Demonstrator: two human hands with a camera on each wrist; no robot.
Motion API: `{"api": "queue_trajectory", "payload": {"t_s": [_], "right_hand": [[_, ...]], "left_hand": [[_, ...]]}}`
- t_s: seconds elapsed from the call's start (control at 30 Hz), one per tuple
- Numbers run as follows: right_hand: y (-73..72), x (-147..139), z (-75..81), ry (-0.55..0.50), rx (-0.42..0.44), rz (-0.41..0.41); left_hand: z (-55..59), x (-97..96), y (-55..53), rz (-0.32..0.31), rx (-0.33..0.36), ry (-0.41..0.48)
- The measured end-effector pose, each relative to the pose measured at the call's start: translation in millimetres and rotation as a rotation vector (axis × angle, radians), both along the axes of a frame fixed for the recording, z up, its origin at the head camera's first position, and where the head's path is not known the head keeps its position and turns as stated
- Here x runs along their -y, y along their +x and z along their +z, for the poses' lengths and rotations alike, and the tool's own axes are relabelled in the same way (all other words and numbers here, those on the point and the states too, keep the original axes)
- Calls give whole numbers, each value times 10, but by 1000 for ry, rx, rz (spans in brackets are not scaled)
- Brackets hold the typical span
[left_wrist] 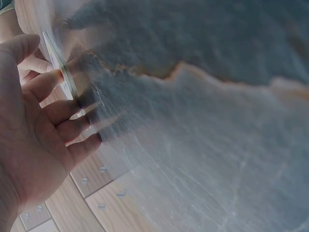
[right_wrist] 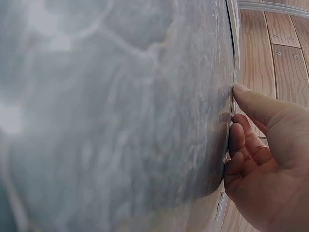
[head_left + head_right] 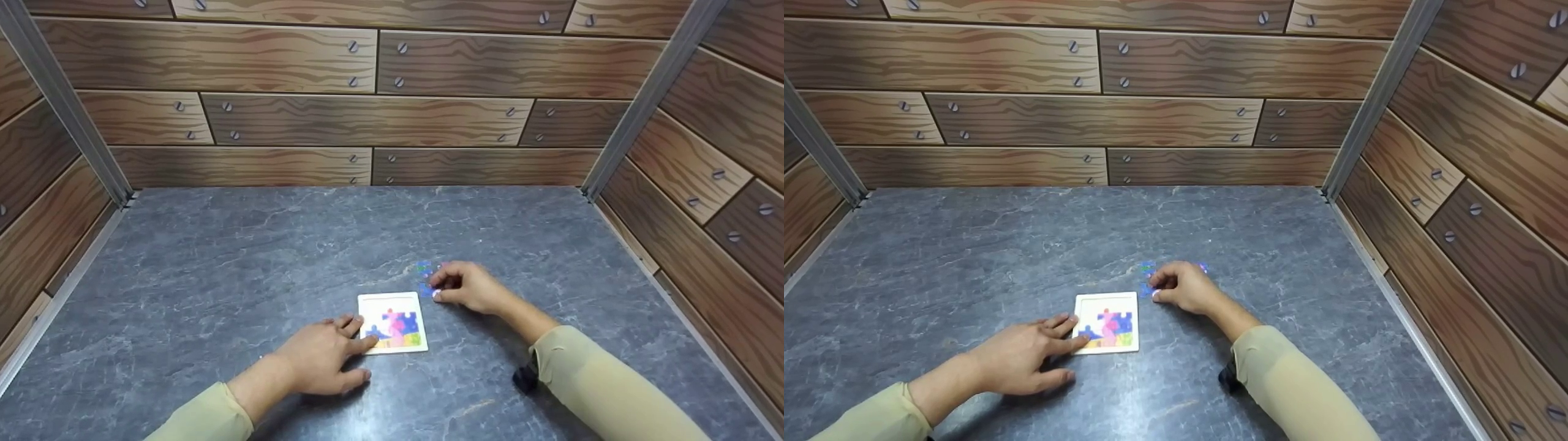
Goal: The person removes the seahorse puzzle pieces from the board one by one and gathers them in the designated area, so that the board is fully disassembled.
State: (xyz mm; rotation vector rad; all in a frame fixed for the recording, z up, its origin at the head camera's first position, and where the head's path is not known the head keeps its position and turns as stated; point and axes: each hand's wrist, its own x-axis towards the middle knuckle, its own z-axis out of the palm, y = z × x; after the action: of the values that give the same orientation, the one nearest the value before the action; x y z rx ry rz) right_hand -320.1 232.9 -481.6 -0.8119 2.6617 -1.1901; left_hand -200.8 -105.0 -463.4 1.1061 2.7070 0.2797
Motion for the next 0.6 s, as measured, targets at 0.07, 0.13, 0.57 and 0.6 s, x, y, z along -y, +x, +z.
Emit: {"api": "queue_trajectory", "payload": {"t_s": [0.07,0.13,0.57,0.6], "right_hand": [[5,1,6,1,3,-3],[7,1,9,-6,2,1],[12,7,70,-14,36,-14],[15,13,82,-13,36,-17]], "left_hand": [[1,0,1,-1,-4,0],[2,0,1,-2,-7,0],[10,1,-1,-8,-8,-4],[10,1,-1,-9,-10,-3]]}}
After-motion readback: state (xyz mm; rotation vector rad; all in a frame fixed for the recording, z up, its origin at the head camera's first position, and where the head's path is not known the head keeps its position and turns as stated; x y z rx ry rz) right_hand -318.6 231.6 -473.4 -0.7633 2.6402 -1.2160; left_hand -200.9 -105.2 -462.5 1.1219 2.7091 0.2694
